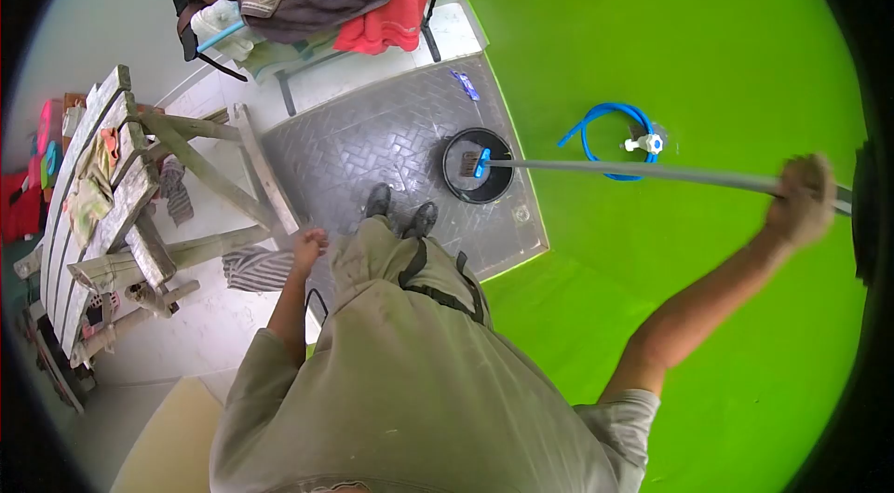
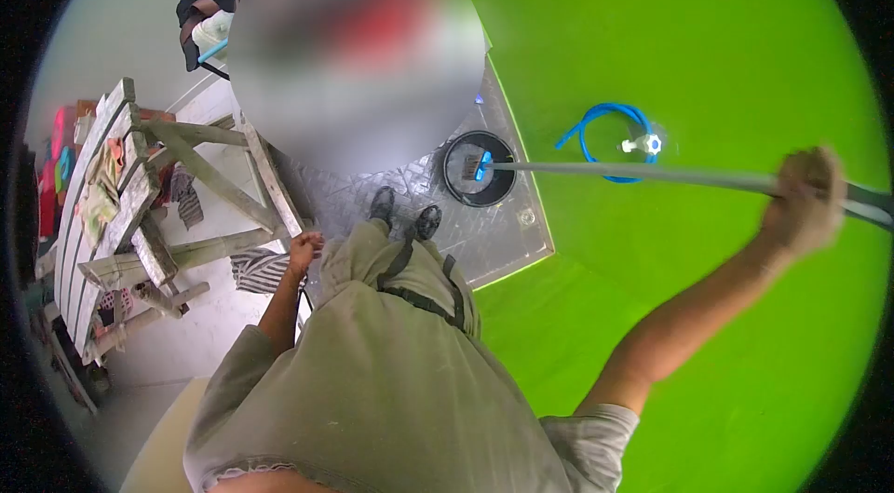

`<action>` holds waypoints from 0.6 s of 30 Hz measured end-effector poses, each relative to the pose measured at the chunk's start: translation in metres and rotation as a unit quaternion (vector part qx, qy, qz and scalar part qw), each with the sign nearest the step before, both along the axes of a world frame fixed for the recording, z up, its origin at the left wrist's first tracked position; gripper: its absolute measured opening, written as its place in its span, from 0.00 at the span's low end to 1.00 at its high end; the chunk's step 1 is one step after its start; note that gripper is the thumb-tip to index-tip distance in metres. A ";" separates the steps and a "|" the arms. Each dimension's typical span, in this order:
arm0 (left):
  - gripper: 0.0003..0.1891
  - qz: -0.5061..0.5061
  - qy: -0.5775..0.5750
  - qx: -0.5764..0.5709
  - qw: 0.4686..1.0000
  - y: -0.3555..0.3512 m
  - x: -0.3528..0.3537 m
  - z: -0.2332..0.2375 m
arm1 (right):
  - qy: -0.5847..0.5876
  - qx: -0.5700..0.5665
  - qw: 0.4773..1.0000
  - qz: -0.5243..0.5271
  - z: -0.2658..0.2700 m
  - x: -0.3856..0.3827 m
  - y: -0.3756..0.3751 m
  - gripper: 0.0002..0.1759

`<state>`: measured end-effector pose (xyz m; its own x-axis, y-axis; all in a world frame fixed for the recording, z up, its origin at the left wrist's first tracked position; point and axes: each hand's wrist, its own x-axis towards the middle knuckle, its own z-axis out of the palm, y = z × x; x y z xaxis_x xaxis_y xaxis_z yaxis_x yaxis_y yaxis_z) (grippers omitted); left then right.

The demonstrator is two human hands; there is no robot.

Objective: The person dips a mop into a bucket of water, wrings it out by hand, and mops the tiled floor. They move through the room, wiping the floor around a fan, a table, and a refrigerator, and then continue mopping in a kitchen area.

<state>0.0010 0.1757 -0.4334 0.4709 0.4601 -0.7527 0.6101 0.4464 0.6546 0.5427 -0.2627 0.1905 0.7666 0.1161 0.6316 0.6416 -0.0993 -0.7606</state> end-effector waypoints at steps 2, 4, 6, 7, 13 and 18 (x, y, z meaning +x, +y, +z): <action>0.10 0.006 0.005 0.003 1.000 -0.004 -0.004 0.005 | 0.028 0.014 0.992 -0.122 -0.080 -0.011 0.050 0.08; 0.10 0.019 0.032 0.006 0.999 -0.009 -0.007 0.020 | 0.032 0.022 0.993 -0.112 -0.169 -0.004 0.058 0.12; 0.10 0.020 0.045 0.003 0.999 -0.009 -0.017 0.024 | 0.096 0.117 0.984 -0.093 -0.238 -0.012 0.064 0.15; 0.10 0.020 0.050 0.000 0.999 -0.012 -0.023 0.026 | 0.096 0.126 0.981 -0.115 -0.249 -0.017 0.068 0.16; 0.08 0.006 0.076 0.001 0.997 -0.020 -0.037 0.025 | 0.081 0.098 0.982 -0.141 -0.162 -0.011 0.072 0.16; 0.10 -0.002 0.060 0.013 0.998 -0.011 -0.029 0.029 | 0.042 0.092 0.984 -0.149 -0.110 -0.036 0.086 0.16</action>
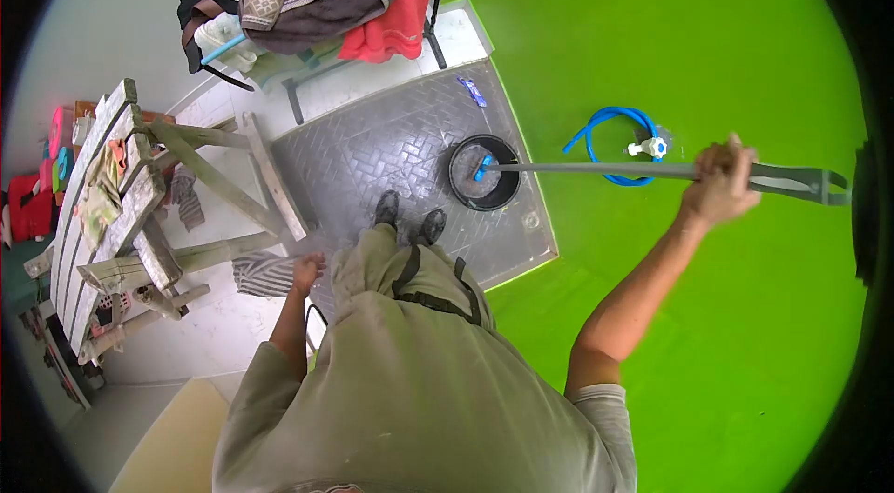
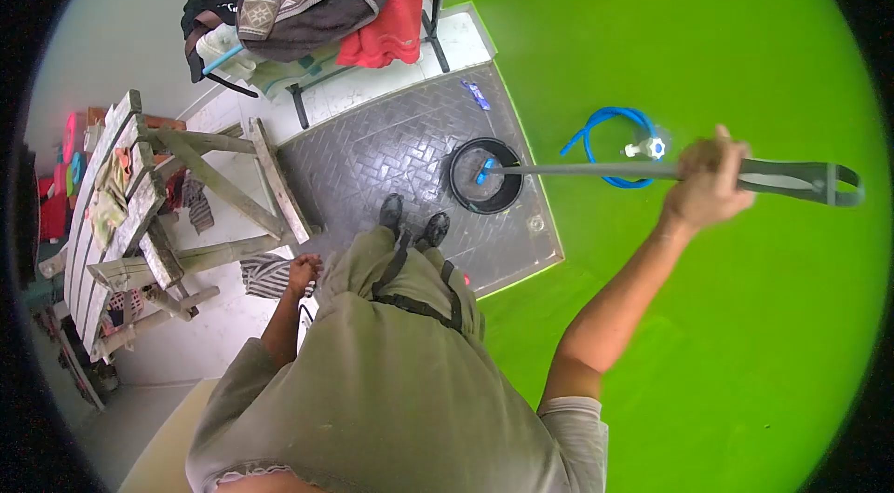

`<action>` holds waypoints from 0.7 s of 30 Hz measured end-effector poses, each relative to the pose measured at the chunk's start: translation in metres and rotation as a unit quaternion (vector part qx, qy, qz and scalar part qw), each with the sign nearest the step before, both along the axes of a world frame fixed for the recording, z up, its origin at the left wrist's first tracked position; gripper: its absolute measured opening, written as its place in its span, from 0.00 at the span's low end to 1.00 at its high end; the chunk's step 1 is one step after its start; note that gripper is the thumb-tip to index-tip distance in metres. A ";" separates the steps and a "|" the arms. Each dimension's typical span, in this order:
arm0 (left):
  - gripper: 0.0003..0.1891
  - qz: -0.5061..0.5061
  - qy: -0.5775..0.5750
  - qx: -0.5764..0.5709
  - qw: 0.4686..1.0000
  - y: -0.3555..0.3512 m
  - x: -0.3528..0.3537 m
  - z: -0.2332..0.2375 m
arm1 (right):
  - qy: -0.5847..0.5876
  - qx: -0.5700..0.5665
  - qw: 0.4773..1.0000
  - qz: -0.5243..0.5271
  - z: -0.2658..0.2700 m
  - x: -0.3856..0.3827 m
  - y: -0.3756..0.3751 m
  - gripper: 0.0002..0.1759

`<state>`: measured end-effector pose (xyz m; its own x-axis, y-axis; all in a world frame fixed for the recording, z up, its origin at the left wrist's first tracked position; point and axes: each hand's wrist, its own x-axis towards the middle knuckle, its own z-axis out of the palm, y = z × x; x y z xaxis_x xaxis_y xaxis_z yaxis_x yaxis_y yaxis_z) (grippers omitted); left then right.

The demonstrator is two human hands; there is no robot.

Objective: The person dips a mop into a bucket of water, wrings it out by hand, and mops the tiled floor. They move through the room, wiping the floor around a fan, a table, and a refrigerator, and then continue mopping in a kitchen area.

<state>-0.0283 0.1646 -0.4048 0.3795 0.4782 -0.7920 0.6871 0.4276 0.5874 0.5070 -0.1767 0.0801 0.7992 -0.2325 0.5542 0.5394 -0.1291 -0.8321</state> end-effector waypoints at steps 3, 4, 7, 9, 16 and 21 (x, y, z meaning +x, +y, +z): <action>0.13 -0.043 -0.039 0.039 0.998 0.011 0.025 -0.004 | 0.051 0.033 0.998 -0.011 -0.106 0.017 0.000 0.15; 0.13 -0.073 -0.068 0.073 0.992 0.015 0.040 0.000 | 0.048 0.055 0.997 -0.013 -0.144 0.020 0.003 0.15; 0.13 -0.161 -0.178 0.116 0.964 0.019 0.115 0.048 | 0.070 0.045 0.994 0.070 -0.185 0.013 0.010 0.13; 0.13 -0.246 -0.246 0.166 0.923 0.003 0.176 0.083 | 0.114 0.063 0.990 0.061 -0.181 -0.002 0.040 0.14; 0.11 -0.609 -0.436 0.414 0.517 -0.175 0.343 0.208 | 0.084 -0.109 0.940 0.313 -0.186 -0.070 0.139 0.08; 0.13 -0.734 -0.115 0.503 0.441 -0.197 0.397 0.174 | 0.124 -0.206 0.818 0.523 -0.185 -0.160 0.163 0.19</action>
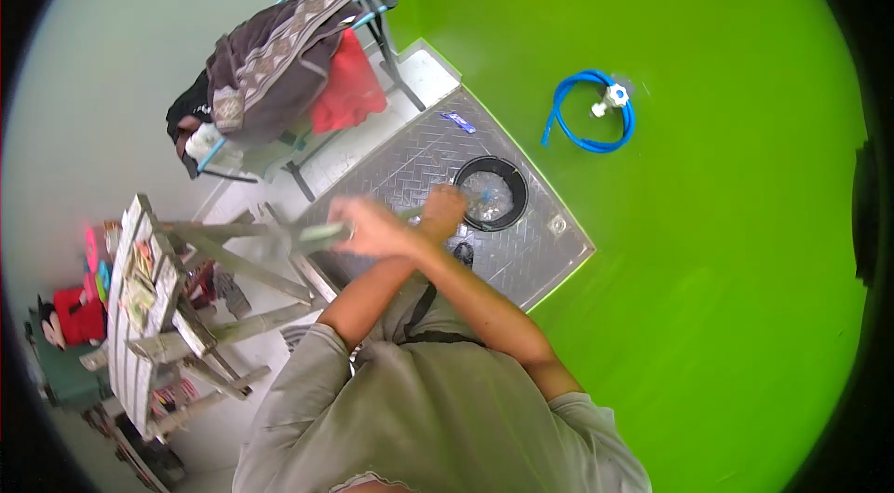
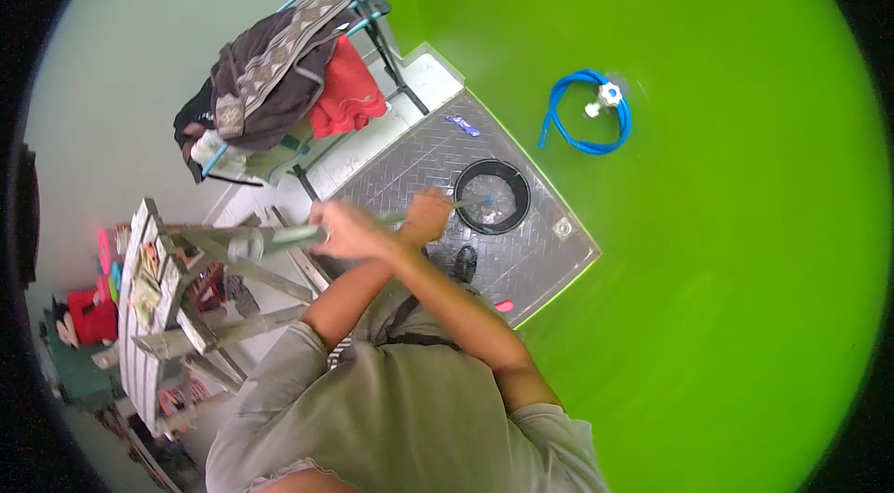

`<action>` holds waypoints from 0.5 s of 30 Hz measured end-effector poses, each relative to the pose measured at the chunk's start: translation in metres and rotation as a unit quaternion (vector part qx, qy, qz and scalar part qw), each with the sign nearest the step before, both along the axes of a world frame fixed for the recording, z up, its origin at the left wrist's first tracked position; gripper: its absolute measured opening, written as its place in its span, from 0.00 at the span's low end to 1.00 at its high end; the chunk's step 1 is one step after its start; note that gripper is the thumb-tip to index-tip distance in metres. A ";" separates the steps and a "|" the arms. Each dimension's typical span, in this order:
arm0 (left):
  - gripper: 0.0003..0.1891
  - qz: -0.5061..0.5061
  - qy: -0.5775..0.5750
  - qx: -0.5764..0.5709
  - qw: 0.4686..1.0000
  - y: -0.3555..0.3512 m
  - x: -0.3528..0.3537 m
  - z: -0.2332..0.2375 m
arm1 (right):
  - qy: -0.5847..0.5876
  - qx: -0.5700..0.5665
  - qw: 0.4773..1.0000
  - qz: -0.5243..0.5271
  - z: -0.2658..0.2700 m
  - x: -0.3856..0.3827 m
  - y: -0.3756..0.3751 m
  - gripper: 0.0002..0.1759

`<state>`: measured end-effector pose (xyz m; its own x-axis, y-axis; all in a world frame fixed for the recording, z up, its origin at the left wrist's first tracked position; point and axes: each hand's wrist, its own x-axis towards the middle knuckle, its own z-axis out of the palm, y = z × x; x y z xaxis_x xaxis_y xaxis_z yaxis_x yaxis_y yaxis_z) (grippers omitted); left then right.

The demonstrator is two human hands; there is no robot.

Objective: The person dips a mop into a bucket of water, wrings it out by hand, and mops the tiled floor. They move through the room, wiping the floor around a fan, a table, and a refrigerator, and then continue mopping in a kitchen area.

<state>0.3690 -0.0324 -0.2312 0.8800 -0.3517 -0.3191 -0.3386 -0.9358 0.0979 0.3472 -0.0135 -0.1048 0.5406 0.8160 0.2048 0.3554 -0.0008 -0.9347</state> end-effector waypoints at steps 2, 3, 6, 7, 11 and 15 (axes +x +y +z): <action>0.13 0.066 0.168 0.028 0.983 0.038 -0.013 -0.063 | 0.059 -0.007 0.997 0.055 -0.002 -0.012 -0.015 0.25; 0.13 0.097 0.183 0.017 0.978 0.057 -0.028 -0.090 | 0.054 0.026 0.997 0.045 -0.015 -0.015 -0.023 0.27; 0.12 0.220 0.372 -0.194 0.881 0.117 -0.079 -0.196 | 0.129 0.016 0.991 -0.023 -0.037 0.006 -0.060 0.26; 0.12 0.275 0.440 -0.254 0.816 0.122 -0.091 -0.204 | 0.189 0.045 0.978 -0.078 -0.063 0.010 -0.071 0.25; 0.17 0.438 0.515 -0.279 0.682 0.108 -0.091 -0.175 | 0.223 -0.101 0.937 -0.248 -0.173 0.014 -0.145 0.16; 0.19 0.489 0.483 -0.306 0.659 0.080 -0.084 -0.222 | 0.366 -0.151 0.837 -0.377 -0.259 -0.015 -0.203 0.11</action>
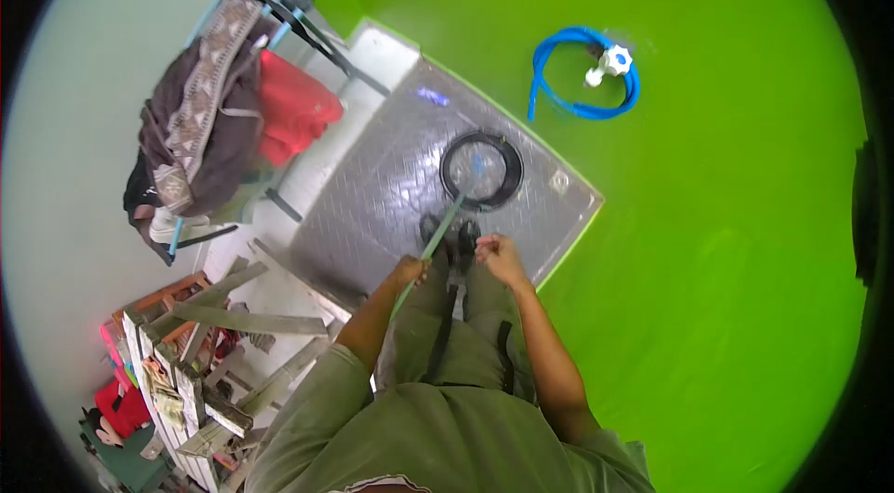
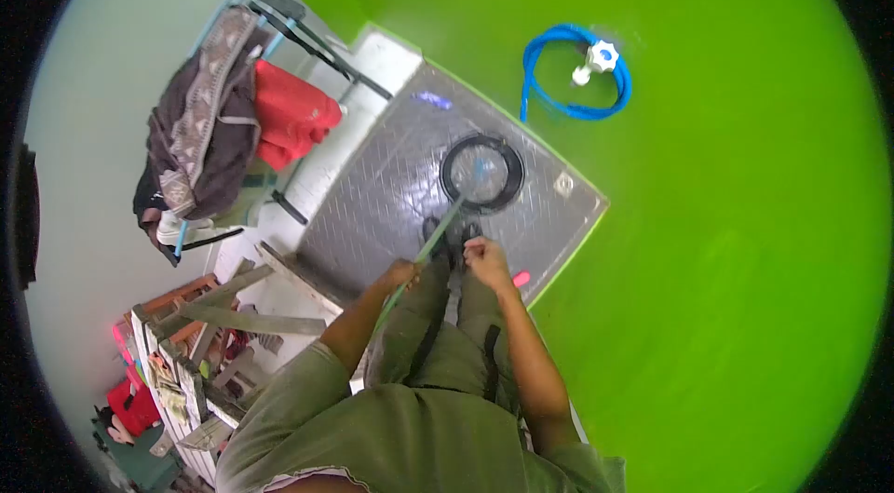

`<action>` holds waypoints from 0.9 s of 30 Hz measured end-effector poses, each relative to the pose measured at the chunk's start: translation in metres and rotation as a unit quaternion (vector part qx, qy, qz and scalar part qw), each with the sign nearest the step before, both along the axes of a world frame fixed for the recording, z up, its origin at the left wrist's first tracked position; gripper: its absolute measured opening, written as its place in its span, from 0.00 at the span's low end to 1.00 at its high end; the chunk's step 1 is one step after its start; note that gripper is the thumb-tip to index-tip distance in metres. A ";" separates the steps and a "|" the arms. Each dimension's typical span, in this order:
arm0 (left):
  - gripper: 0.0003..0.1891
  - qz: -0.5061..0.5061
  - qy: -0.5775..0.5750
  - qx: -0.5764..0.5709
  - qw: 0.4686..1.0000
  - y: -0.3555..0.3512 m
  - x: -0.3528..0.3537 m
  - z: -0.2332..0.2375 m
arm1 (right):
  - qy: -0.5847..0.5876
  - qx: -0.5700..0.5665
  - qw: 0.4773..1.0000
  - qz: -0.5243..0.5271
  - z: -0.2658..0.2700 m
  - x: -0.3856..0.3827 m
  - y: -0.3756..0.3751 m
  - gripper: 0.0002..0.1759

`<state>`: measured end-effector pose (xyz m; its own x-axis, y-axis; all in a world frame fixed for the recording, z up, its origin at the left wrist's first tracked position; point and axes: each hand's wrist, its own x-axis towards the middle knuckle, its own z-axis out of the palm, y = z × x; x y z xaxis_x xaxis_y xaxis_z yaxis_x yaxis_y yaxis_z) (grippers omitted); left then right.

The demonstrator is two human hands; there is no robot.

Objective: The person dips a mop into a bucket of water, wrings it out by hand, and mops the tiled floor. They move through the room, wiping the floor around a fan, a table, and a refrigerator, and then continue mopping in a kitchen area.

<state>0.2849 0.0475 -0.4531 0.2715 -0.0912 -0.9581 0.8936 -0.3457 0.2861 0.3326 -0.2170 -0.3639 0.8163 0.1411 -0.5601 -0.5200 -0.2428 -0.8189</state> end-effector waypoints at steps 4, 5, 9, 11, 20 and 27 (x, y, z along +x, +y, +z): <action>0.20 -0.104 -0.087 0.091 0.987 -0.030 0.008 0.021 | 0.207 0.042 0.965 -0.157 -0.082 -0.020 -0.020 0.14; 0.21 -0.110 -0.095 0.056 0.988 -0.035 0.020 0.068 | 0.260 0.050 0.947 -0.182 -0.099 -0.019 -0.022 0.16; 0.19 -0.113 -0.116 0.045 0.986 -0.026 -0.022 0.156 | 0.424 0.167 0.860 -0.231 -0.168 -0.022 -0.005 0.34; 0.19 -0.118 -0.081 0.030 0.989 -0.023 -0.015 0.220 | 0.484 0.205 0.805 -0.274 -0.202 0.000 0.008 0.44; 0.17 0.052 0.181 -0.045 0.981 -0.014 -0.002 0.289 | 0.407 0.304 0.734 -0.452 -0.345 0.089 0.047 0.29; 0.19 -0.062 0.063 0.014 0.996 0.038 0.023 0.138 | 0.317 0.097 0.851 -0.407 -0.319 0.090 0.060 0.23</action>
